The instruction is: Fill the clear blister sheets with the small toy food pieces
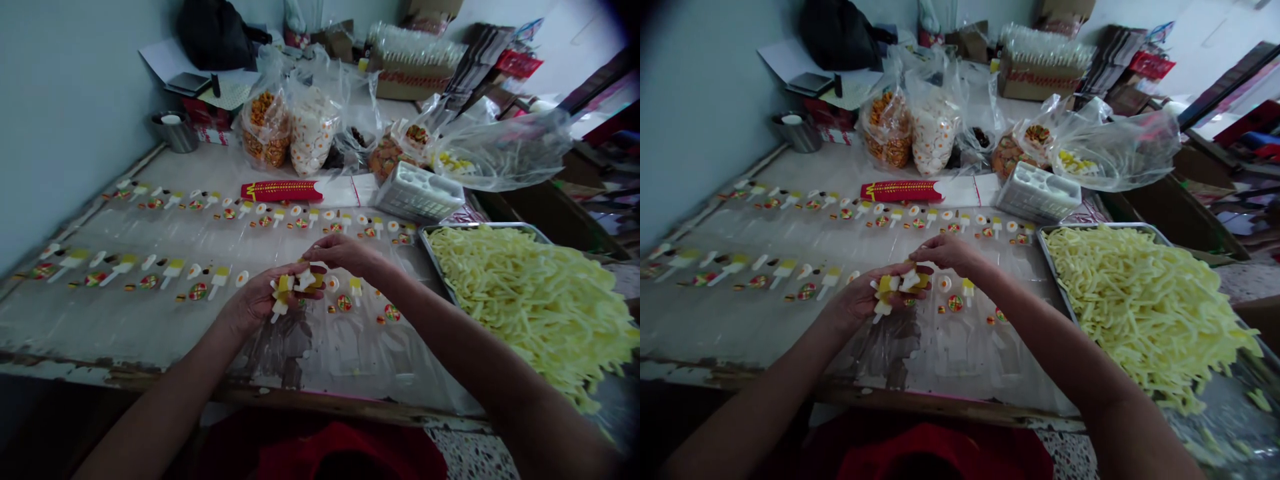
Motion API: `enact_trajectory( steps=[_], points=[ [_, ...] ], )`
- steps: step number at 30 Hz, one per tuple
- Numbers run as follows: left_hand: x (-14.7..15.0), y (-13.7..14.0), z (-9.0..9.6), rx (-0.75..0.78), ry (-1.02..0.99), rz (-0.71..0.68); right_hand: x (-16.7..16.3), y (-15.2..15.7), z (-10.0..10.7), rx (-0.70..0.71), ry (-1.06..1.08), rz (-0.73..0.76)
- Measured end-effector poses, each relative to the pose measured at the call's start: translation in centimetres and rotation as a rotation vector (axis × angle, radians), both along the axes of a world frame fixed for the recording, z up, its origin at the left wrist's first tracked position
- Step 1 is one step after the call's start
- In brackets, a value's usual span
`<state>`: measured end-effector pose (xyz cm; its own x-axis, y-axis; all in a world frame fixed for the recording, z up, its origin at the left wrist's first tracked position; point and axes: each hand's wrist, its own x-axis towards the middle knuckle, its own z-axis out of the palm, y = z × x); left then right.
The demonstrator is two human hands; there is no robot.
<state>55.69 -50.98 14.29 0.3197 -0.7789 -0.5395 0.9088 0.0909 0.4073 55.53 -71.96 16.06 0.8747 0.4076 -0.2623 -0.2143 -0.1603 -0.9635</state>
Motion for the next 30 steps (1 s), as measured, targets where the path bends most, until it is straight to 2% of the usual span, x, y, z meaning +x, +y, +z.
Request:
enact_trajectory(
  steps=[5,8,12,15,17,20,22,26,28,30],
  points=[
    [-0.2,0.4,0.7,0.09,-0.057,0.098,0.4,0.1,0.3,0.122,0.246,0.051],
    [-0.4,0.4,1.1,0.131,-0.085,0.122,1.0,0.9,0.5,0.102,0.382,0.003],
    [-0.2,1.4,1.4,0.073,-0.007,0.128,1.9,0.7,0.8,0.105,0.334,-0.144],
    [0.0,3.1,2.0,0.064,0.064,0.215,1.5,-1.0,0.7,0.11,0.189,-0.263],
    [0.1,4.1,2.5,0.089,0.071,0.311,0.7,-1.9,0.1,-0.016,0.093,-0.31],
    [-0.1,4.6,2.9,0.1,0.072,0.386,-0.8,-1.8,-1.4,-0.249,-0.014,-0.228],
    [-0.2,4.3,2.9,0.075,0.07,0.387,-1.5,-0.9,-2.5,-0.386,-0.094,-0.173],
    [-0.4,3.5,2.4,0.021,0.079,0.354,-2.4,0.7,-4.0,-0.644,-0.244,-0.189],
    [-0.5,3.3,2.1,0.005,0.096,0.356,-3.0,1.0,-4.2,-0.704,-0.374,-0.237],
    [-0.5,3.2,1.6,-0.015,0.115,0.358,-3.7,1.1,-3.8,-0.675,-0.496,-0.338]
  ],
)
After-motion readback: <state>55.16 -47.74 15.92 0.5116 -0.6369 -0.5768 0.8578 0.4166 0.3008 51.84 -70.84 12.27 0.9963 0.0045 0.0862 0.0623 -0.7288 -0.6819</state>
